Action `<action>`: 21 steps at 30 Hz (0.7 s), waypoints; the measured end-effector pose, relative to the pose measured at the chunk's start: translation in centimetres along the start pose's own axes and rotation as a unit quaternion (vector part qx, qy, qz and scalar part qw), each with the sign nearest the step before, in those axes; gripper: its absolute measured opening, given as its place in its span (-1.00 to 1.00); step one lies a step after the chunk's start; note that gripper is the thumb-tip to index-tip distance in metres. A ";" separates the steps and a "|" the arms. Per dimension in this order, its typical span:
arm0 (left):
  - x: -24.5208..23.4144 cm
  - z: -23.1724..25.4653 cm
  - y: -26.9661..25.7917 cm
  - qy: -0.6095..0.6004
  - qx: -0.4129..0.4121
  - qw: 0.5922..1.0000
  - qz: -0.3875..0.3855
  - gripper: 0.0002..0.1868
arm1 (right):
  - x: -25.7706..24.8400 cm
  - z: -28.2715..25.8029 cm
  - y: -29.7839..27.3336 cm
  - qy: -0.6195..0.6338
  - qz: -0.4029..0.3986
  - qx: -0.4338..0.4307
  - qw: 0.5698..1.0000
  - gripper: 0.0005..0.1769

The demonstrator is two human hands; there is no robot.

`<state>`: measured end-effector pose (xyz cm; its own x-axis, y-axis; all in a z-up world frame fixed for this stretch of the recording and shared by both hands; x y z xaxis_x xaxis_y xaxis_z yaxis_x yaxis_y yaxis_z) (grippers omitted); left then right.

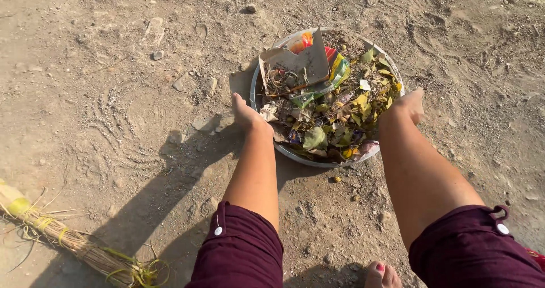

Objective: Picking up leaves and debris by hand and using a broom to sweep dirt into a tray.

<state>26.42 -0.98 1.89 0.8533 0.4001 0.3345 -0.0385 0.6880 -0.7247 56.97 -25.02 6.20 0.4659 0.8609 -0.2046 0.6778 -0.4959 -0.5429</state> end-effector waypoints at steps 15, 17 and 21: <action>-18.0 22.7 6.7 -0.075 0.079 0.989 0.097 -0.10 | 7.1 12.3 -28.4 -0.069 -0.160 0.029 0.984 -0.38; -21.0 26.2 7.2 -0.084 0.087 0.986 0.113 -0.10 | 8.6 15.4 -31.8 -0.087 -0.172 0.037 0.981 -0.43; -27.5 31.8 12.4 -0.097 0.140 0.977 0.130 -0.12 | 11.5 22.8 -36.5 -0.056 -0.232 0.017 0.971 -0.54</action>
Point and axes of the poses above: each hand's wrist, its own y-axis towards the middle knuckle, its own x-axis out of the palm, z = x × y, the point moved 3 cm from there along y, towards the middle knuckle, and after that the axes turned 2 degrees about -x, right-handed, at the moved point
